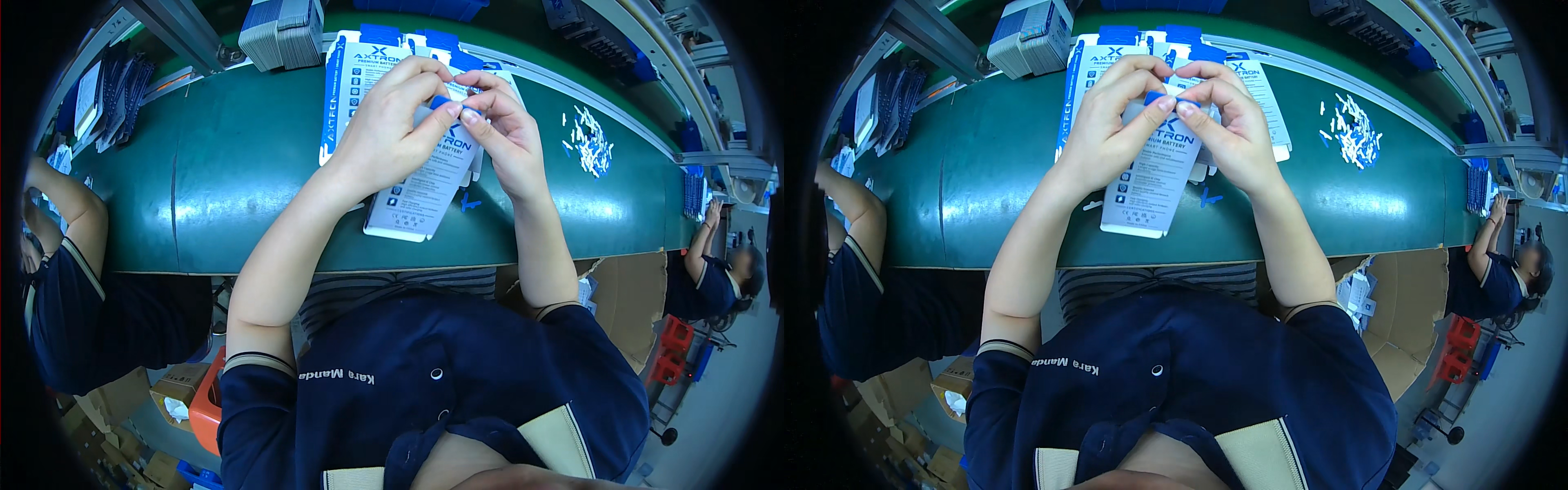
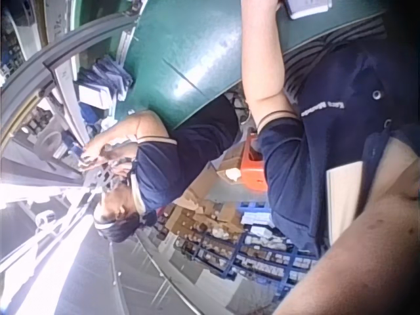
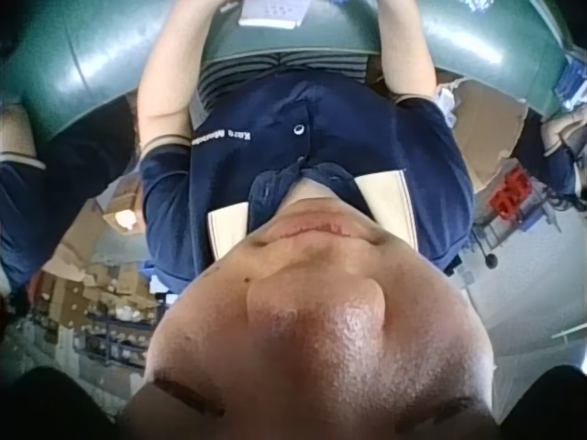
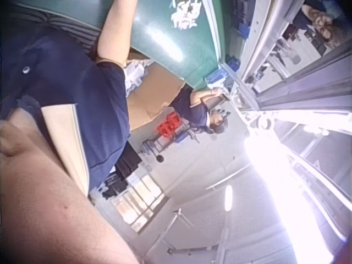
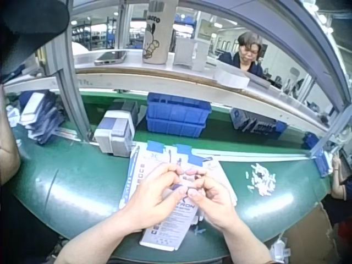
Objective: The person assembles small battery units by inserting a white battery into a blue and white cardboard sleeve labeled 'AXTRON'. They repeatedly pick a battery, slide it into a sleeve, and place the completed unit onto a growing stack on the green workbench.
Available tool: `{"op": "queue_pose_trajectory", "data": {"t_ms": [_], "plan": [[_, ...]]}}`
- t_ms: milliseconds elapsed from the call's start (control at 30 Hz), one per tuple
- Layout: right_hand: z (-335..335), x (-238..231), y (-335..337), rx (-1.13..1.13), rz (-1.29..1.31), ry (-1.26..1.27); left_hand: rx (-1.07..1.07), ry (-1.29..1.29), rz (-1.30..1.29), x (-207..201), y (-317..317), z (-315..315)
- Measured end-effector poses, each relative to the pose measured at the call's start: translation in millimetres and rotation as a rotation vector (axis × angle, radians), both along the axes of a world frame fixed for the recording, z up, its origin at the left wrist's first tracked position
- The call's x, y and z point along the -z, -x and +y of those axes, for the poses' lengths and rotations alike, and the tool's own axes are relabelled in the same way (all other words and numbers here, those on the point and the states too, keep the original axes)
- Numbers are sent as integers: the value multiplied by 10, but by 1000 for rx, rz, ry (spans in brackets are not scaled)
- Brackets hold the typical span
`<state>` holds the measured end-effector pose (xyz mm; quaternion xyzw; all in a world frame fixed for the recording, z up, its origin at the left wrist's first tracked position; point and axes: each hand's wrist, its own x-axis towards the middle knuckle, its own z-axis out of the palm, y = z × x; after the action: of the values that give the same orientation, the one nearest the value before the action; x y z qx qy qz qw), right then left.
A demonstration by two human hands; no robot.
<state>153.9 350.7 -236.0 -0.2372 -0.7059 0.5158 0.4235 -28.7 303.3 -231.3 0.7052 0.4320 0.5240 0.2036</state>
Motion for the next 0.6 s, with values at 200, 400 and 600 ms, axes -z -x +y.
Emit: {"op": "queue_pose_trajectory", "data": {"t_ms": [200,400,600], "plan": [[-7,-2,-8,7,-46,-49,79,75,-64,-11,36,4],[-8,-48,-8,-76,-82,-2,109,101,-176,-67,46,-3],[-2,-116,-75,-217,-68,169,163,140,-237,-64,27,-30]]}}
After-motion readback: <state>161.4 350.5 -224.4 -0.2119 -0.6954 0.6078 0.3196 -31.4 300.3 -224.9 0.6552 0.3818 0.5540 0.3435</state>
